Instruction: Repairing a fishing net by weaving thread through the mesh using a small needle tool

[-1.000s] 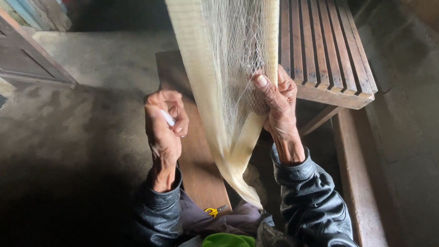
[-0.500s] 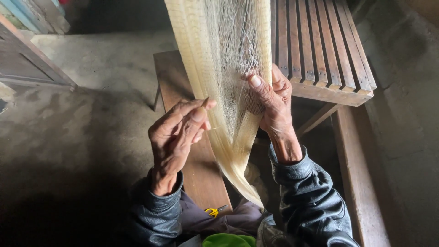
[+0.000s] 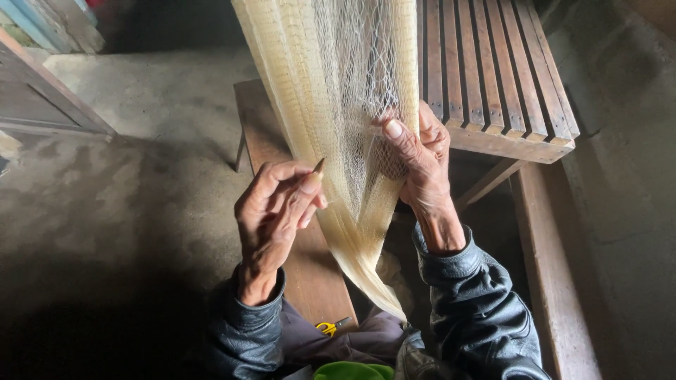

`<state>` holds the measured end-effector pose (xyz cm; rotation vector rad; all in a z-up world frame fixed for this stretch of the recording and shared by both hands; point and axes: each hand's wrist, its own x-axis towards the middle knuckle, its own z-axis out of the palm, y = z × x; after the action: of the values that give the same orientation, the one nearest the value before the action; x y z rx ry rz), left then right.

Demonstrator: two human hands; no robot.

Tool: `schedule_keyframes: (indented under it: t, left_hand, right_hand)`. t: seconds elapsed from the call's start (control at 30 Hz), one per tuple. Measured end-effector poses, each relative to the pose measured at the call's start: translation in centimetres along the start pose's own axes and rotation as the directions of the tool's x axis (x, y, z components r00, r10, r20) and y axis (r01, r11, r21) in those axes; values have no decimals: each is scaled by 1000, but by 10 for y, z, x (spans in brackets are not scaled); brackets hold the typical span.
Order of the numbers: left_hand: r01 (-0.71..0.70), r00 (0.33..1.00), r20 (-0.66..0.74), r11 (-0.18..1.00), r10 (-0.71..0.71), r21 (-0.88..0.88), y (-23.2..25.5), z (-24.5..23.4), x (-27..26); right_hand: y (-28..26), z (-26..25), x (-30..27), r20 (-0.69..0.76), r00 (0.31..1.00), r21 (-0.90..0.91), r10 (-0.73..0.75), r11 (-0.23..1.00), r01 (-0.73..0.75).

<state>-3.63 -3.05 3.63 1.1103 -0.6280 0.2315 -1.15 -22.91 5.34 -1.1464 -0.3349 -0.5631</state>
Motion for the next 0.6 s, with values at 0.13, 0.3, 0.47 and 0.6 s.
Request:
schedule_keyframes:
  t: [0.13, 0.3, 0.47, 0.6]
  left_hand:
    - [-22, 1000, -10, 1000, 22, -15, -10, -23, -8]
    - [-75, 997, -24, 991, 73, -111, -6, -25, -9]
    - [-34, 999, -5, 994, 34, -103, -8, -20, -12]
    - [-60, 998, 22, 986, 64, -153, -9, -14, -11]
  right_hand:
    - [1, -9, 6, 29, 1000, 34, -4, 999, 3]
    - [-10, -30, 27, 110, 994, 53, -18, 999, 12]
    - [-29, -10, 29, 11, 997, 39, -73, 997, 72]
    - [-24, -22, 38, -90, 993, 48, -77, 996, 82]
